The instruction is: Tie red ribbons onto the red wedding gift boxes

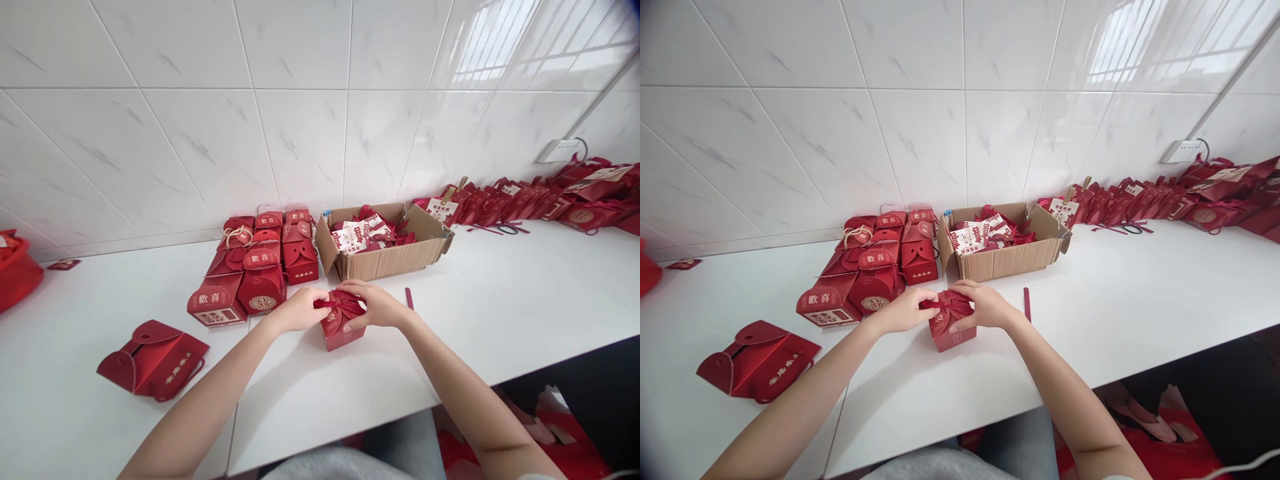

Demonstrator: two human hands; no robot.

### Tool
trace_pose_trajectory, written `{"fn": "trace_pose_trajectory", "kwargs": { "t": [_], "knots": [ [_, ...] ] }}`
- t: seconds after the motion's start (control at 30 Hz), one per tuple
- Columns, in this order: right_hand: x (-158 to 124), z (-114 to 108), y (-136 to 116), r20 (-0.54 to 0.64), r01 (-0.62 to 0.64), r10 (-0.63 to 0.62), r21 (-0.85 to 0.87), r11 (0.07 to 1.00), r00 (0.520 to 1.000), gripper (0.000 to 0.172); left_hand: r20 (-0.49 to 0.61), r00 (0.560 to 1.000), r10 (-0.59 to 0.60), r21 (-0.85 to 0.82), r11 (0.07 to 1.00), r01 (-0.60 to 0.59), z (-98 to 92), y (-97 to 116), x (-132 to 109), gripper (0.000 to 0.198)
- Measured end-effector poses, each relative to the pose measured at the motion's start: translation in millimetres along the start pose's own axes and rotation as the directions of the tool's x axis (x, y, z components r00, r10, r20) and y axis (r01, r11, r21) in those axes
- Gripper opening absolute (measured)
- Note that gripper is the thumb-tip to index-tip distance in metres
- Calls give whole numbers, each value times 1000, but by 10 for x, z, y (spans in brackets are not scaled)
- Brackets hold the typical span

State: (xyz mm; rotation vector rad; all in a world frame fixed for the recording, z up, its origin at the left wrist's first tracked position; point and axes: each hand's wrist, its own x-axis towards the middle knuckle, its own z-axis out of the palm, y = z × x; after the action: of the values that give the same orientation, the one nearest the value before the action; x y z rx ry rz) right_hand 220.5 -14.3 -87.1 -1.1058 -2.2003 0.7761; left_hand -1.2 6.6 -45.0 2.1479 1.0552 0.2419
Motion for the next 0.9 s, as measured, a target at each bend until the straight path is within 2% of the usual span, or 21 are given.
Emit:
{"fn": "trace_pose_trajectory", "kwargs": {
  "t": [0.33, 0.73, 0.83, 0.9],
  "knots": [
    [-30, 15, -33, -9, -30, 30, 1, 1000, 1000, 82, 41, 999, -2, 4, 1000, 2, -39, 20, 4, 18],
    [-51, 35, -45, -24, -46, 46, -15, 999, 999, 82, 14, 1000, 9, 23, 1000, -9, -7, 22, 0, 20],
    [-66, 14, -24, -15, 0, 1, 64, 998, 1000, 83, -11, 1000, 11, 26, 1000, -11, 5, 2, -11, 21],
    [-82, -15, 6, -13, 24, -22, 140, 990, 1000, 74, -34, 999, 15, 31, 999, -14, 16, -13, -27, 22]
  ]
}}
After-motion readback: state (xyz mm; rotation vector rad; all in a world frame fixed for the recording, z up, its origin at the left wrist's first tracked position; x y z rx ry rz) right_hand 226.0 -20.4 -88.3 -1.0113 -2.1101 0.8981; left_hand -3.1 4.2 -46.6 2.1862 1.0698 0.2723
